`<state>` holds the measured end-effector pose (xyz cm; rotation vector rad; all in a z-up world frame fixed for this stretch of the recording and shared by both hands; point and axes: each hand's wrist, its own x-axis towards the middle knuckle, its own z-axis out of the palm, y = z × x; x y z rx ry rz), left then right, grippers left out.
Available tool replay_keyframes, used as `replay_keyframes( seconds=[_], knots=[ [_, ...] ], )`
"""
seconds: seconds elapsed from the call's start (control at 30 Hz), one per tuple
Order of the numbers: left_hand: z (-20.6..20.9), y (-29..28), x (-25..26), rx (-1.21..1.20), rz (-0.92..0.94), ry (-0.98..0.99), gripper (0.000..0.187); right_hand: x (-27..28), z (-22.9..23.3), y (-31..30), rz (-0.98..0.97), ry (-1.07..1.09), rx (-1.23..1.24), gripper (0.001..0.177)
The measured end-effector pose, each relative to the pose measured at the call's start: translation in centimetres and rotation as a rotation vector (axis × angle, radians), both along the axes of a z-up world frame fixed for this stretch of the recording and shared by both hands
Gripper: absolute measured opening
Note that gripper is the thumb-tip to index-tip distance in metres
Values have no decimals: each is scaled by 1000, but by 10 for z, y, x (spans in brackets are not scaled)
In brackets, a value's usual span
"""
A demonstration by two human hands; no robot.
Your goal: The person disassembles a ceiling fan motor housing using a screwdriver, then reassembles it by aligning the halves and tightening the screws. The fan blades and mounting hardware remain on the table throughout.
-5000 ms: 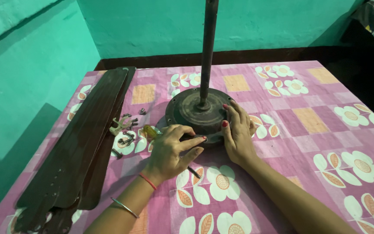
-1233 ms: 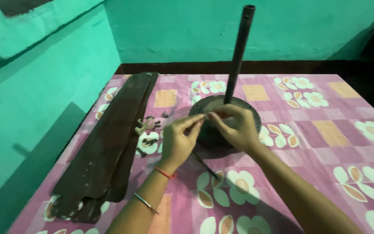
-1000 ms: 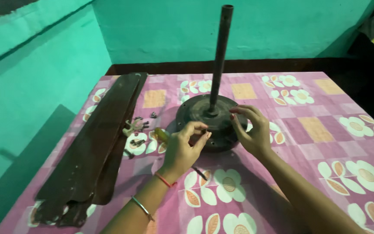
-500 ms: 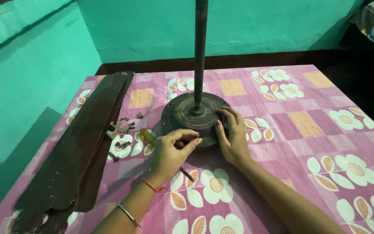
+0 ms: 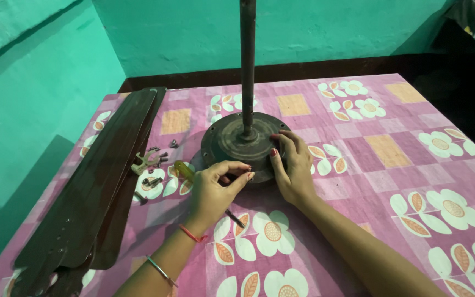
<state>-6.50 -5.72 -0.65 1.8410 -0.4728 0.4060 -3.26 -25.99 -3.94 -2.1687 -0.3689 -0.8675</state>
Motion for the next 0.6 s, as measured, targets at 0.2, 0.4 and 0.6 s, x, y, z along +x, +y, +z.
replay_keyframes(
  seconds=[0.2, 0.4, 0.6],
  knots=[
    [0, 0, 0, 4, -6, -25, 15, -1, 1, 0, -4, 39, -6, 39],
    [-1, 1, -1, 43, 9, -40, 16, 0, 0, 0, -9, 46, -13, 40],
    [-1, 1, 0, 55, 5, -70, 17, 0, 0, 0, -10, 40, -25, 41]
  ],
)
